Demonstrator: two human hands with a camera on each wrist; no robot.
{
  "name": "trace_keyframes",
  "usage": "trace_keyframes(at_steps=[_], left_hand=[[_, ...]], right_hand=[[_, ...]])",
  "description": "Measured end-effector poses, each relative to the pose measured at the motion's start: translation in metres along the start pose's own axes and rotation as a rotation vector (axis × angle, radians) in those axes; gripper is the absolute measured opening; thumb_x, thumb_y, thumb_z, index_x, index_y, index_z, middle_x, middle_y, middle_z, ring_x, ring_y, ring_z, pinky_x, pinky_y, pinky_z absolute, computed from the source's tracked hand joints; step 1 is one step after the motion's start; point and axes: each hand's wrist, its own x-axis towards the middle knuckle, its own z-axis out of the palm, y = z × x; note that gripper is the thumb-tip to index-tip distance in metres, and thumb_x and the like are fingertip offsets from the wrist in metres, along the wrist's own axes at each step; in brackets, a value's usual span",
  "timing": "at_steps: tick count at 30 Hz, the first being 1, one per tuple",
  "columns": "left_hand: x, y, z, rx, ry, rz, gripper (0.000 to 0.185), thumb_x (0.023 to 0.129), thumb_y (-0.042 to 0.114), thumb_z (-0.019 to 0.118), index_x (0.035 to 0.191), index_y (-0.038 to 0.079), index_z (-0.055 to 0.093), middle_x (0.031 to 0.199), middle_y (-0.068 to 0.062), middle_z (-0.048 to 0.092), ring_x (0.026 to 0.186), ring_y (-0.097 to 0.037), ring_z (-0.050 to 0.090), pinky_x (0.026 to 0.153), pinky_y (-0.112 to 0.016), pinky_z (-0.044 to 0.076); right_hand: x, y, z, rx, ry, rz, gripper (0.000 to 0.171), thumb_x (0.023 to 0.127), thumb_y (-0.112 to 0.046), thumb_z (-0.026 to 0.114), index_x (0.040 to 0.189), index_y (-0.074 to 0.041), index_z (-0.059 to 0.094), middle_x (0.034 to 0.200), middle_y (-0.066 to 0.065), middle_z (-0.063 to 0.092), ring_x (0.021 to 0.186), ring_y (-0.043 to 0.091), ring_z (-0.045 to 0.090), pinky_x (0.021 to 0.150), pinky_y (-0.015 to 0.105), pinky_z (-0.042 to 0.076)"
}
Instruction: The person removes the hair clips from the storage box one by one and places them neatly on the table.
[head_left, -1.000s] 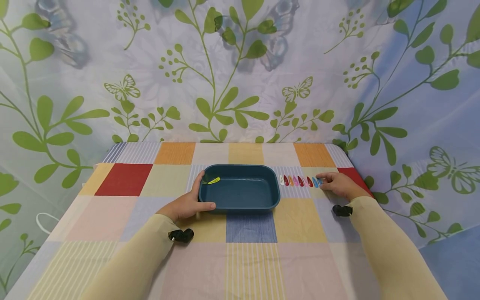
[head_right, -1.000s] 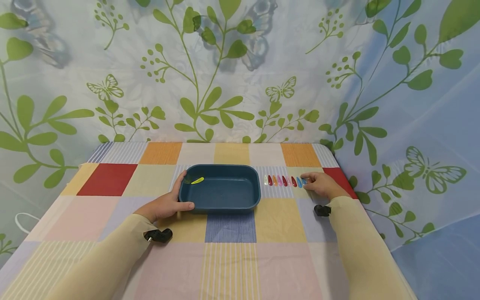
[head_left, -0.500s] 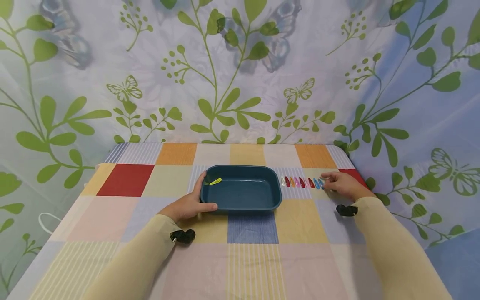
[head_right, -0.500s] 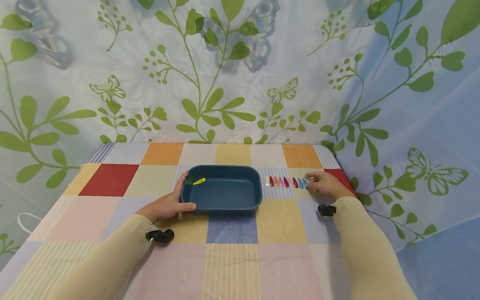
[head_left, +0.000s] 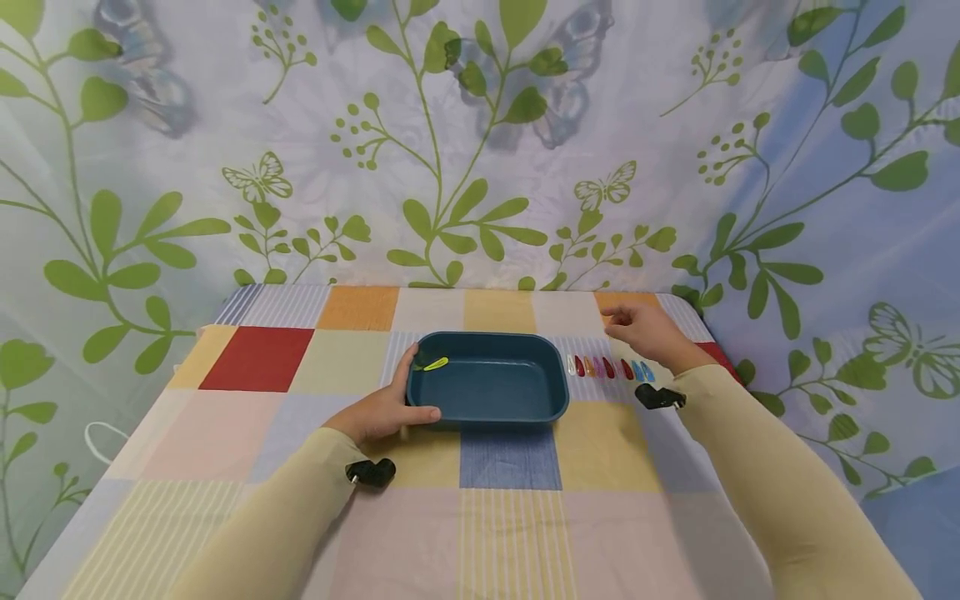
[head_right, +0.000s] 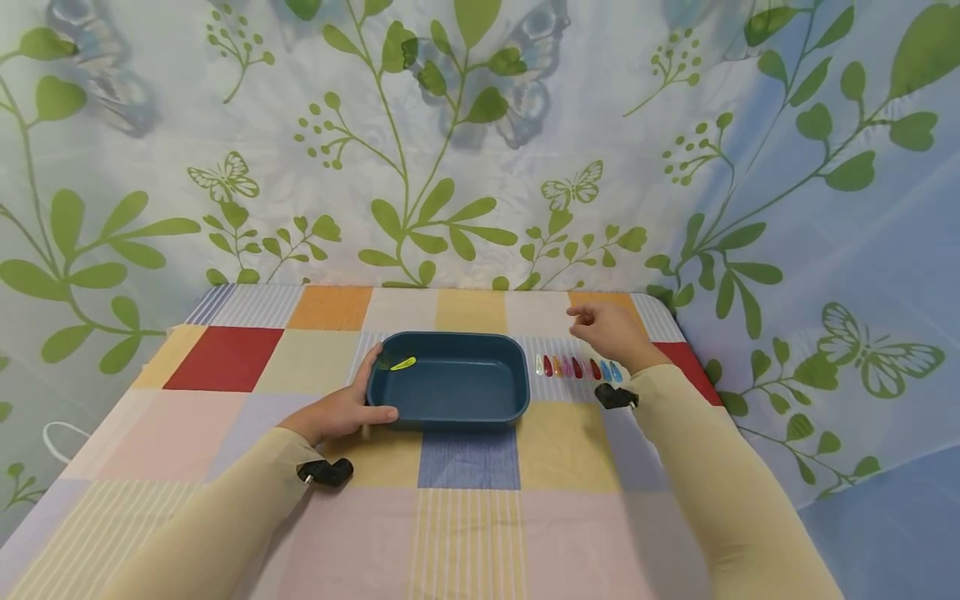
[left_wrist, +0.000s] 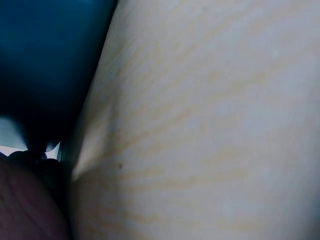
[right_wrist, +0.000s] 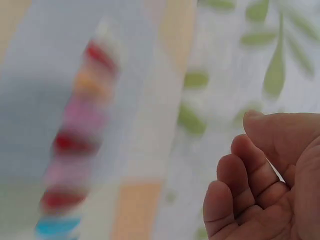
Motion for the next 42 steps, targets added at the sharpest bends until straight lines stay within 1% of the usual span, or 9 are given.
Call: trace_keyframes(at_steps=[3,9,13,18,23,28,35,37,42], left_hand=[[-0.001,0.000,0.000,0.000,-0.001,0.003,0.126,0.089,0.058,0.078,0.165,0.041,-0.021,0.174,-0.028,0.011,0.147,-0.051,0.043,0.119,-0.066,0.035],[0.001,-0.002,0.000,-0.006,0.012,0.007,0.127,0.087,0.060,0.080,0.165,0.040,-0.019,0.172,-0.029,0.016,0.144,-0.048,0.046,0.119,-0.066,0.034],[0.000,-0.003,0.000,-0.029,0.013,0.007,0.129,0.086,0.059,0.081,0.166,0.040,-0.018,0.169,-0.029,0.024,0.142,-0.046,0.048,0.120,-0.065,0.034],[0.000,-0.003,0.001,-0.066,0.021,-0.015,0.126,0.088,0.052,0.082,0.166,0.041,-0.017,0.166,-0.025,0.030,0.138,-0.042,0.048,0.121,-0.063,0.032],[0.003,-0.002,0.004,-0.077,0.008,0.001,0.123,0.088,0.053,0.081,0.166,0.042,-0.015,0.166,-0.021,0.032,0.139,-0.039,0.047,0.123,-0.063,0.029],[0.002,-0.004,0.001,-0.090,0.006,0.011,0.126,0.087,0.054,0.081,0.166,0.039,-0.015,0.167,-0.020,0.030,0.138,-0.038,0.047,0.123,-0.061,0.029],[0.001,-0.006,-0.001,-0.073,0.002,0.032,0.127,0.087,0.057,0.080,0.166,0.038,-0.017,0.172,-0.023,0.020,0.140,-0.038,0.046,0.123,-0.060,0.030],[0.002,-0.006,-0.001,-0.087,-0.003,0.045,0.127,0.088,0.055,0.080,0.166,0.038,-0.018,0.173,-0.023,0.016,0.143,-0.039,0.044,0.124,-0.059,0.029],[0.001,-0.004,0.000,-0.117,-0.014,0.062,0.127,0.089,0.052,0.081,0.166,0.038,-0.019,0.173,-0.022,0.015,0.146,-0.038,0.040,0.125,-0.057,0.027]], right_hand=[[0.007,-0.036,0.009,-0.006,-0.053,-0.079,0.043,0.106,-0.021,0.062,0.146,-0.006,0.061,0.127,0.019,0.070,0.109,0.032,0.065,0.090,0.044,0.054],[0.020,-0.102,0.041,-0.025,-0.154,-0.208,0.042,0.106,-0.017,0.062,0.147,-0.009,0.061,0.129,0.015,0.072,0.115,0.030,0.068,0.097,0.047,0.056],[0.028,-0.134,0.069,-0.059,-0.207,-0.292,0.041,0.105,-0.015,0.064,0.146,-0.009,0.063,0.131,0.013,0.072,0.117,0.028,0.069,0.099,0.046,0.056],[0.039,-0.163,0.102,-0.086,-0.292,-0.370,0.041,0.104,-0.014,0.067,0.144,-0.010,0.065,0.131,0.011,0.073,0.121,0.026,0.068,0.102,0.042,0.055],[0.044,-0.182,0.123,-0.198,-0.354,-0.402,0.041,0.103,-0.016,0.069,0.144,-0.014,0.066,0.133,0.006,0.072,0.125,0.024,0.067,0.105,0.041,0.054],[0.053,-0.196,0.138,-0.232,-0.411,-0.447,0.043,0.102,-0.017,0.069,0.146,-0.015,0.065,0.144,0.005,0.068,0.135,0.025,0.061,0.114,0.044,0.049],[0.069,-0.199,0.161,-0.256,-0.444,-0.462,0.043,0.100,-0.014,0.070,0.144,-0.013,0.066,0.145,0.004,0.067,0.138,0.025,0.059,0.117,0.044,0.046],[0.071,-0.199,0.166,-0.280,-0.453,-0.463,0.042,0.101,-0.014,0.070,0.143,-0.014,0.067,0.145,0.004,0.067,0.138,0.025,0.059,0.118,0.044,0.045],[0.073,-0.198,0.176,-0.345,-0.456,-0.469,0.039,0.102,-0.014,0.070,0.141,-0.017,0.069,0.140,0.001,0.070,0.134,0.022,0.062,0.117,0.042,0.046]])
